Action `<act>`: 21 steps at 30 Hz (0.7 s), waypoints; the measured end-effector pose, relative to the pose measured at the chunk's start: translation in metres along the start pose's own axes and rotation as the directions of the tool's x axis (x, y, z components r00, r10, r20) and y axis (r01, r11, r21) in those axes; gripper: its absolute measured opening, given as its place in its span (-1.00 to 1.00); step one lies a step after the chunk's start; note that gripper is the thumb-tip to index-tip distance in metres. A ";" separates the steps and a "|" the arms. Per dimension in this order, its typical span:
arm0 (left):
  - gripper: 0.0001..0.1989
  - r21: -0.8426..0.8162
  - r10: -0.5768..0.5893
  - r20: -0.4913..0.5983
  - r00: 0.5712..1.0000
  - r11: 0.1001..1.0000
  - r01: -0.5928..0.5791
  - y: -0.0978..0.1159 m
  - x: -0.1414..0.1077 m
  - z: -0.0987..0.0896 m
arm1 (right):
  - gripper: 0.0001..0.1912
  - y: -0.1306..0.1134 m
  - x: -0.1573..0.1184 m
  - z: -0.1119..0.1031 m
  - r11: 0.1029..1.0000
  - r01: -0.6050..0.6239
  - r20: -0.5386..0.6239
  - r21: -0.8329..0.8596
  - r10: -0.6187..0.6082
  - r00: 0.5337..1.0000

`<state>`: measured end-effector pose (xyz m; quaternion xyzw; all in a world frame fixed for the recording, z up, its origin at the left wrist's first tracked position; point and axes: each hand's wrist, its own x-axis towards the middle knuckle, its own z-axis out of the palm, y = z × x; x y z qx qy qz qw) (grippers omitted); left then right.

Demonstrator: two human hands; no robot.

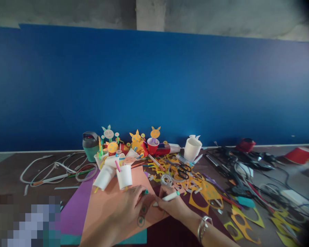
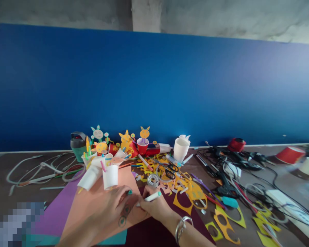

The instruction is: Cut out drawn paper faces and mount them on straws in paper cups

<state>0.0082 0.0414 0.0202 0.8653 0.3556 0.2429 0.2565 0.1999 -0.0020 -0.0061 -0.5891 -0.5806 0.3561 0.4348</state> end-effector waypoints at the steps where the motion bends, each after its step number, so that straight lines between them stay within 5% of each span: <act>1: -0.87 -0.005 0.005 -0.007 1.000 1.000 -0.005 -0.001 0.000 0.001 | -0.76 0.000 0.000 0.000 0.999 -0.019 0.022 0.044 0.018 1.000; 9: -0.85 0.033 -0.028 0.024 0.999 0.999 0.027 0.006 0.000 -0.003 | -0.80 0.001 0.003 0.000 0.999 0.033 -0.052 -0.034 -0.035 0.998; 21: -0.86 0.056 -0.016 0.018 1.000 0.998 0.015 0.002 0.001 0.000 | -0.80 -0.001 0.000 0.000 0.994 -0.025 -0.004 0.102 0.026 1.000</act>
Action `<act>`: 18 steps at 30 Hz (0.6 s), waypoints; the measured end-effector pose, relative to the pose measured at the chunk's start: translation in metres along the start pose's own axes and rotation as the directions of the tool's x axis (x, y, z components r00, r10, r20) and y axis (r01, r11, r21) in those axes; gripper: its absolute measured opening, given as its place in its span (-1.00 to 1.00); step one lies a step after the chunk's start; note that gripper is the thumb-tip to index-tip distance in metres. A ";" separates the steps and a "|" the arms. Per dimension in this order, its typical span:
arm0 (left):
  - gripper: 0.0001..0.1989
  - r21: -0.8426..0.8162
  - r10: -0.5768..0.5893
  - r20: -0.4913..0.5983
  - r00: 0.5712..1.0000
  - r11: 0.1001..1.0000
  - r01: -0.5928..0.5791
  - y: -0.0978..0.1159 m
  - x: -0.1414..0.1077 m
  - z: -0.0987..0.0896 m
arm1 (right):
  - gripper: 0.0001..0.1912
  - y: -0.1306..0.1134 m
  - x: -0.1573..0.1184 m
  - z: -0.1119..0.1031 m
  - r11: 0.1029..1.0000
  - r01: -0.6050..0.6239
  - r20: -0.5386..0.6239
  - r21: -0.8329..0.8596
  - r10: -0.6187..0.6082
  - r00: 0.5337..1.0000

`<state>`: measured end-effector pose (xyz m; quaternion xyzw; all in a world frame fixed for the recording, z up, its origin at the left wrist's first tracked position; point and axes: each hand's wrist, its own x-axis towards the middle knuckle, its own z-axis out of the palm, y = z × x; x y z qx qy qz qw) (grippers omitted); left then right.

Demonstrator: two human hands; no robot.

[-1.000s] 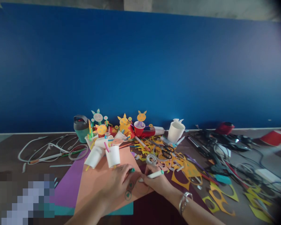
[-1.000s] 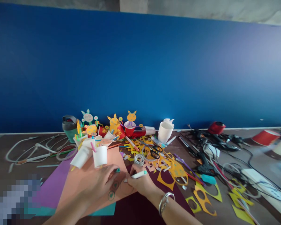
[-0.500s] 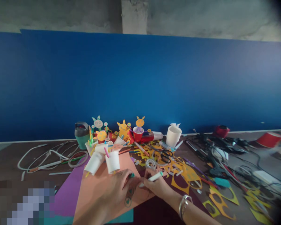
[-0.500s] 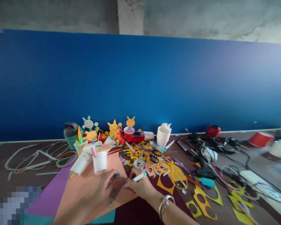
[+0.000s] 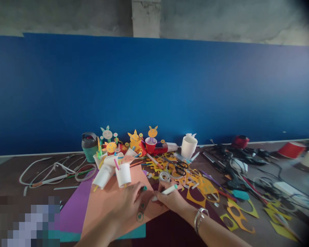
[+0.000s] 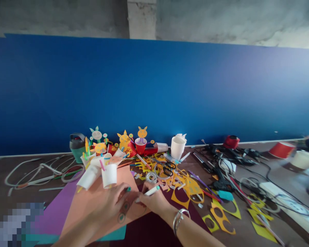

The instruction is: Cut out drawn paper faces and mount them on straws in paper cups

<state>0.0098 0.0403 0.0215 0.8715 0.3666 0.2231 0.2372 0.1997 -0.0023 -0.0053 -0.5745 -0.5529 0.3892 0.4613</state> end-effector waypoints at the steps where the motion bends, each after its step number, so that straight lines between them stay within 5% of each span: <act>1: -0.87 -0.005 0.001 -0.001 1.000 1.000 -0.001 -0.001 0.000 0.001 | -0.80 0.000 0.000 0.000 1.000 0.005 -0.003 -0.010 -0.005 1.000; 18: -0.87 0.023 0.003 -0.024 1.000 1.000 -0.002 -0.002 0.000 0.002 | -0.75 -0.003 -0.001 -0.001 0.996 0.041 0.041 -0.081 -0.038 0.998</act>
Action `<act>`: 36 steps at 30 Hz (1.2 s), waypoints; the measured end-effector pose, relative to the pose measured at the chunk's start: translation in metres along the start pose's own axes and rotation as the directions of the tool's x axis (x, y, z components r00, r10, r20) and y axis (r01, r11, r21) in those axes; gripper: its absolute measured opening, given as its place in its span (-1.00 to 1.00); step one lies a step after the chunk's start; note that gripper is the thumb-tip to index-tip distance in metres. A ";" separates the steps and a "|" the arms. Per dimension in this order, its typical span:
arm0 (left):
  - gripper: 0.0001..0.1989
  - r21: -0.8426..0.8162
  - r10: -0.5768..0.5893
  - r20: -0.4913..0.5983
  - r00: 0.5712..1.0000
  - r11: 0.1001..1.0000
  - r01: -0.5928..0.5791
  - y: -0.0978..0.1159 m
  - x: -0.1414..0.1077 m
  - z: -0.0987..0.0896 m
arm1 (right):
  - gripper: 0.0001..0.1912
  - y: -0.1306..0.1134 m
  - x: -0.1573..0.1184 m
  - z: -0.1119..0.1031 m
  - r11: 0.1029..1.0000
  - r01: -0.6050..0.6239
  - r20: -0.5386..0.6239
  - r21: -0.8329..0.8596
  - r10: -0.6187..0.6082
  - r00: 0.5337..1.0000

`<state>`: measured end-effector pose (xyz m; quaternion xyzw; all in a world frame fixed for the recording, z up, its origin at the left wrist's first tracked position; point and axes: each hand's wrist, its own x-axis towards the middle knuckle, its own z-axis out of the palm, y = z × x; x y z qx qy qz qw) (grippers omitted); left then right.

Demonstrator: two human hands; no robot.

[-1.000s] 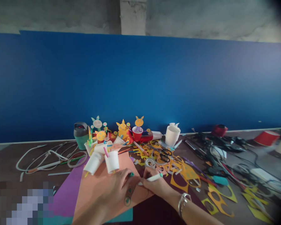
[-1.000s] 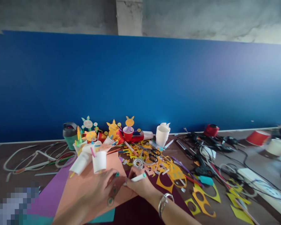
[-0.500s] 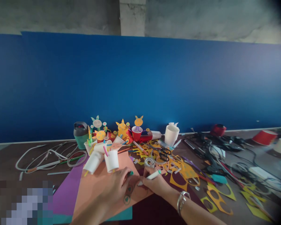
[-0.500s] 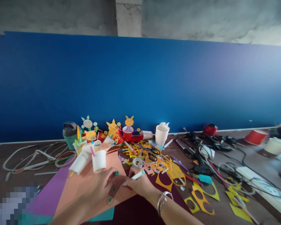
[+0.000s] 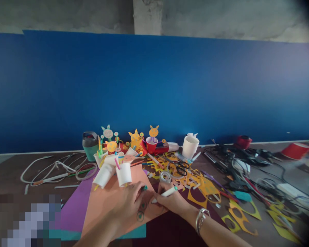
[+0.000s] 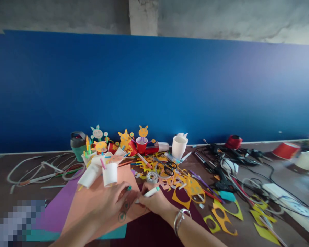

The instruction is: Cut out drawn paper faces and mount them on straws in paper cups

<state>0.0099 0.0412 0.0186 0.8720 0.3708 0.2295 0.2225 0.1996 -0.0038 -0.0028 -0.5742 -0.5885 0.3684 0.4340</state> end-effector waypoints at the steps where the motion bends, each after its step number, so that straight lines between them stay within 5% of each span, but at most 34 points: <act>1: -0.87 0.005 0.001 -0.001 1.000 1.000 -0.001 0.001 0.000 -0.001 | -0.75 -0.001 0.000 0.000 1.000 -0.016 0.005 0.006 0.016 1.000; 6: -0.87 0.026 -0.012 0.002 1.000 1.000 0.012 0.003 0.001 -0.002 | -0.73 -0.002 0.000 0.000 0.995 -0.082 0.029 0.047 0.081 0.996; 36: -0.87 0.038 -0.027 0.019 0.999 0.999 0.027 0.010 0.002 -0.007 | -0.80 -0.001 0.001 -0.002 0.983 0.030 -0.067 -0.181 -0.043 0.997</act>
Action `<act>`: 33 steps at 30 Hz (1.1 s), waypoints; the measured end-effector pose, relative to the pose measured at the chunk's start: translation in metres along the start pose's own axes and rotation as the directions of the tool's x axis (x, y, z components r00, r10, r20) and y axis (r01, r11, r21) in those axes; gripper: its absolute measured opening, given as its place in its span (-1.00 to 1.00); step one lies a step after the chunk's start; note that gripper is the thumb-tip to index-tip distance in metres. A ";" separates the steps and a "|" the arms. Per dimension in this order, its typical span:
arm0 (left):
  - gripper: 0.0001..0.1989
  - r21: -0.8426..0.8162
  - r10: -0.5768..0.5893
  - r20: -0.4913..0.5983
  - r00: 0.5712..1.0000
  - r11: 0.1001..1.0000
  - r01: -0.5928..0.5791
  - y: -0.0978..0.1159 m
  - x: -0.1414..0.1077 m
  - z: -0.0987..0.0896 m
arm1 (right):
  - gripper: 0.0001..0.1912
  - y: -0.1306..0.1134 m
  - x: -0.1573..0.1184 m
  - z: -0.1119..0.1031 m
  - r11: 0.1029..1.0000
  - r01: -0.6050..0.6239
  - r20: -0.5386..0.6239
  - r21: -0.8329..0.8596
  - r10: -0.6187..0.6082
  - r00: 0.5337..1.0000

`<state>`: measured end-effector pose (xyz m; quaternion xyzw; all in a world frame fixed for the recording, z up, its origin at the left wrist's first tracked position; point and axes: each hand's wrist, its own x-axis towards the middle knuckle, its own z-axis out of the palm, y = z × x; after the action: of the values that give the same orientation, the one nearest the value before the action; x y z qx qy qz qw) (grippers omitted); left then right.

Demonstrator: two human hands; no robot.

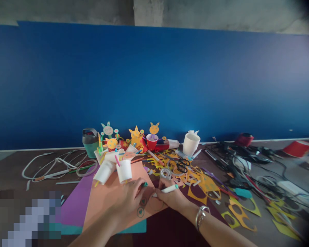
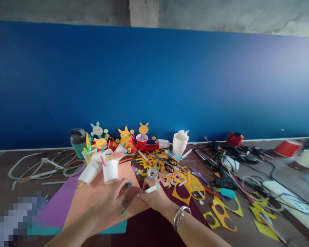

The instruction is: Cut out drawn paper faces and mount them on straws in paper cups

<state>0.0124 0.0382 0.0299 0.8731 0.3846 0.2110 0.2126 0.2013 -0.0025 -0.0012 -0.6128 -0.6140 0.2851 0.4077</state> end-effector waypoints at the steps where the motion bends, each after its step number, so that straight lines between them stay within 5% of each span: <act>1: -0.87 -0.002 0.000 0.002 1.000 1.000 0.000 0.000 0.000 0.000 | -0.80 0.001 0.000 0.000 1.000 0.007 -0.006 -0.009 -0.007 1.000; 33: -0.86 -0.004 0.006 -0.013 1.000 1.000 -0.006 -0.005 -0.002 0.004 | -0.76 0.011 0.000 0.007 0.989 -0.087 0.063 0.118 0.080 0.995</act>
<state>0.0104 0.0386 0.0235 0.8725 0.3829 0.2180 0.2114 0.2016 -0.0006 -0.0141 -0.6036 -0.5812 0.3562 0.4135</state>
